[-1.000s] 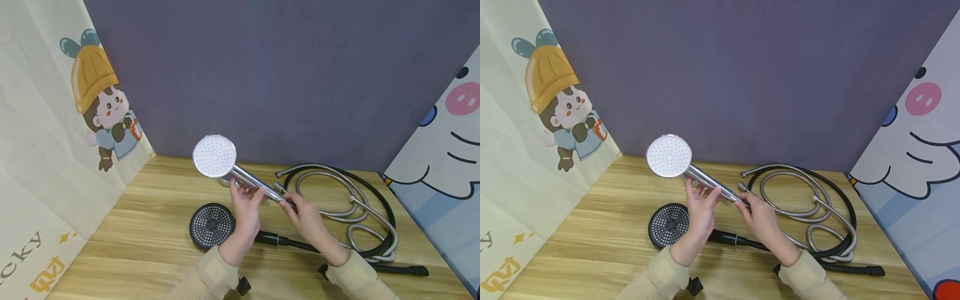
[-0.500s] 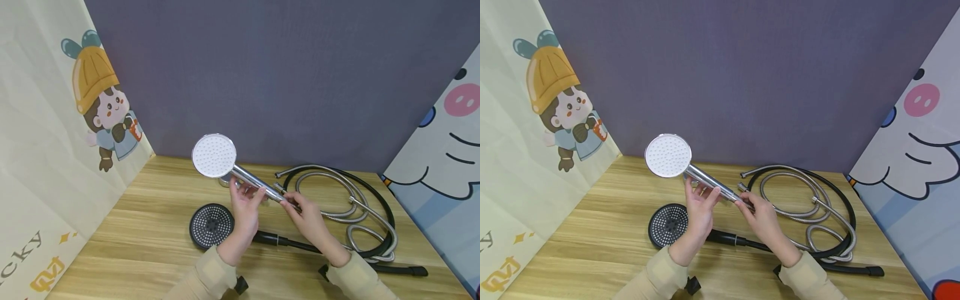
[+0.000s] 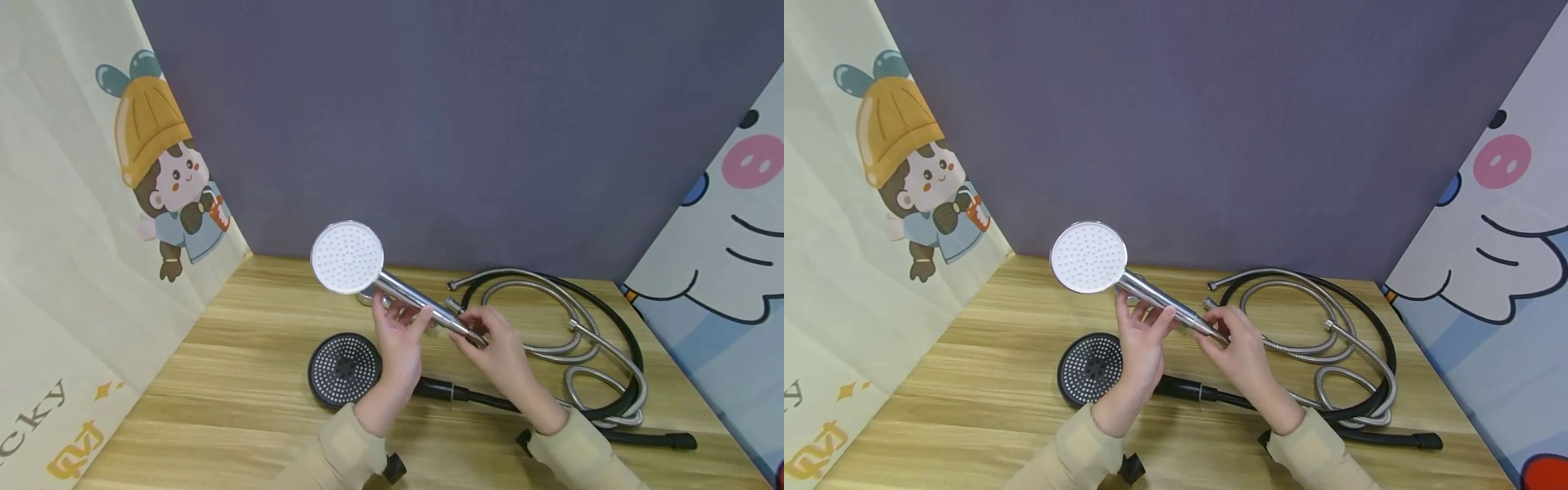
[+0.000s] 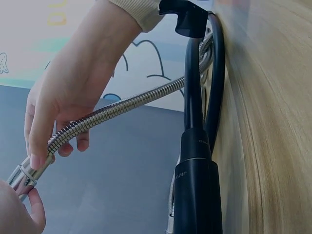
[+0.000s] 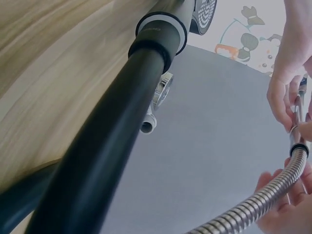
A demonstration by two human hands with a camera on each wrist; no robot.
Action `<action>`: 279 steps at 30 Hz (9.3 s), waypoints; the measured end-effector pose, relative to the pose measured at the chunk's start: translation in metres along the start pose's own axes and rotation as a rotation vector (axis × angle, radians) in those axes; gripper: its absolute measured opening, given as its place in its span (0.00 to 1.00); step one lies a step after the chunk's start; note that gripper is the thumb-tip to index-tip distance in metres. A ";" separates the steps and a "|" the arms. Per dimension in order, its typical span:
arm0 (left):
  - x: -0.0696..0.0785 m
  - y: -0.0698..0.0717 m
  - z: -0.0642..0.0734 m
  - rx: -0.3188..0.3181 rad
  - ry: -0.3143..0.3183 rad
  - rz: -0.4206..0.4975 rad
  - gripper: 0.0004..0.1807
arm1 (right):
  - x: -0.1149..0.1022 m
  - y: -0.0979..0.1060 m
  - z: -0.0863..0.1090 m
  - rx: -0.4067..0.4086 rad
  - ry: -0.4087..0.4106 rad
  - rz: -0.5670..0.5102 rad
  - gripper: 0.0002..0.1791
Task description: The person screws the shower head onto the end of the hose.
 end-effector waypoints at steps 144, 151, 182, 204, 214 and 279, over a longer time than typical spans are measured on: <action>0.005 0.012 0.004 -0.044 -0.016 -0.116 0.27 | -0.038 -0.019 -0.024 -0.004 0.198 0.367 0.22; 0.006 0.015 0.003 -0.044 -0.017 -0.126 0.21 | -0.037 -0.017 -0.022 0.010 0.205 0.388 0.21; 0.013 0.014 0.004 -0.057 -0.030 -0.040 0.25 | -0.025 -0.011 -0.023 -0.026 0.117 0.126 0.23; 0.016 0.015 0.002 -0.051 0.000 -0.025 0.28 | -0.012 -0.008 -0.022 -0.021 0.010 -0.124 0.17; 0.020 0.029 0.002 -0.072 0.033 -0.090 0.27 | -0.008 -0.007 -0.022 0.018 0.022 -0.151 0.17; 0.074 0.119 -0.094 -0.247 0.136 -0.626 0.37 | 0.039 -0.022 -0.020 -0.209 0.007 0.032 0.17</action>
Point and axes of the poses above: each hand's wrist, its own z-axis away from the middle knuckle, its own y-axis out of the back of the hand, x = y × z, the point moved 4 cm from there along -z, towards the middle knuckle
